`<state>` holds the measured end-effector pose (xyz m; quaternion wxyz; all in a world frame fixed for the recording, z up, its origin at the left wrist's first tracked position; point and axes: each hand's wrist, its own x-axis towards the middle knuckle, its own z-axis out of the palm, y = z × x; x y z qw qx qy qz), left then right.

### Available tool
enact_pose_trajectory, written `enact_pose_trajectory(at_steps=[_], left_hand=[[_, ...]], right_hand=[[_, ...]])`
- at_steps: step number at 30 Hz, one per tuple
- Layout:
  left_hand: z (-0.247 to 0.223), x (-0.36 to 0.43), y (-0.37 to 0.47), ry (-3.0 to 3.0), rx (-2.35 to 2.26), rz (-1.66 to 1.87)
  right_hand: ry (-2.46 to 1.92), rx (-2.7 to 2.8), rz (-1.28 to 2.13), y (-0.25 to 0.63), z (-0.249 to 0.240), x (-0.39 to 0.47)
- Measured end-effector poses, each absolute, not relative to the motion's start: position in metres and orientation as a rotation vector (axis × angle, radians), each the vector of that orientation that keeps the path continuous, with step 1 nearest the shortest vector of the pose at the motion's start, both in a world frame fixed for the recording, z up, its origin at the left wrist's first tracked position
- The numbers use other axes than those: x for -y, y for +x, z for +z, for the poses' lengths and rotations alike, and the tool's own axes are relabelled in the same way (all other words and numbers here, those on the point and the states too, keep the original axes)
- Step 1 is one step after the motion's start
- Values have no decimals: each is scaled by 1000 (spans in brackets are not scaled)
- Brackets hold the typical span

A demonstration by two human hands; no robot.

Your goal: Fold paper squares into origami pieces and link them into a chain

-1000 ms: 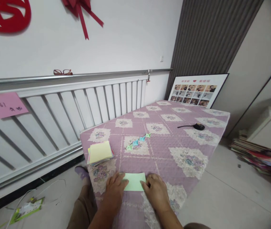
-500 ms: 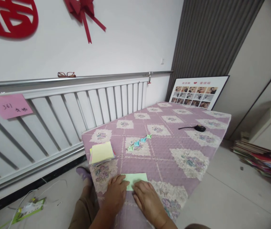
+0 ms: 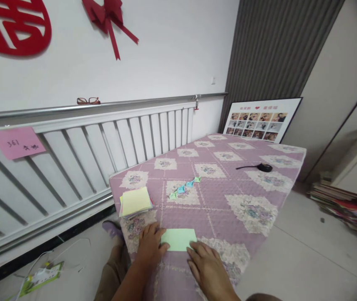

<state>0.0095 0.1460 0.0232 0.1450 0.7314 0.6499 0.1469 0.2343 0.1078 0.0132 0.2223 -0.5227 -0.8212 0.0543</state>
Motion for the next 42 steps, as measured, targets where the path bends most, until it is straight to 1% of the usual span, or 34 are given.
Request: enact_pose_trajectory(at_steps=[4, 7, 9, 13, 17, 22, 33, 42], left_hand=[[23, -145, 10, 2122, -1878, 449], [23, -143, 12, 2118, -1896, 483], [24, -143, 12, 2108, -1907, 479], [25, -143, 12, 2119, -1904, 483], [21, -144, 11, 2136, -1930, 523], [20, -147, 12, 2114, -1962, 551], [26, -163, 11, 1961, -2061, 618], [16, -155, 3, 1826, -2038, 774]], right_hand=[[-1594, 2106, 56, 257, 4, -108], [-1698, 1958, -15, 256, 7, -109], [-1658, 1933, -9, 243, 15, -109], [-1491, 2043, 187, 199, 27, -111], [-1522, 2008, 288, 173, 22, -117], [-1541, 1991, 250, 170, 14, -119], [-1521, 2034, 228, 169, 19, -114], [-1375, 2064, 273, 171, 22, -109]])
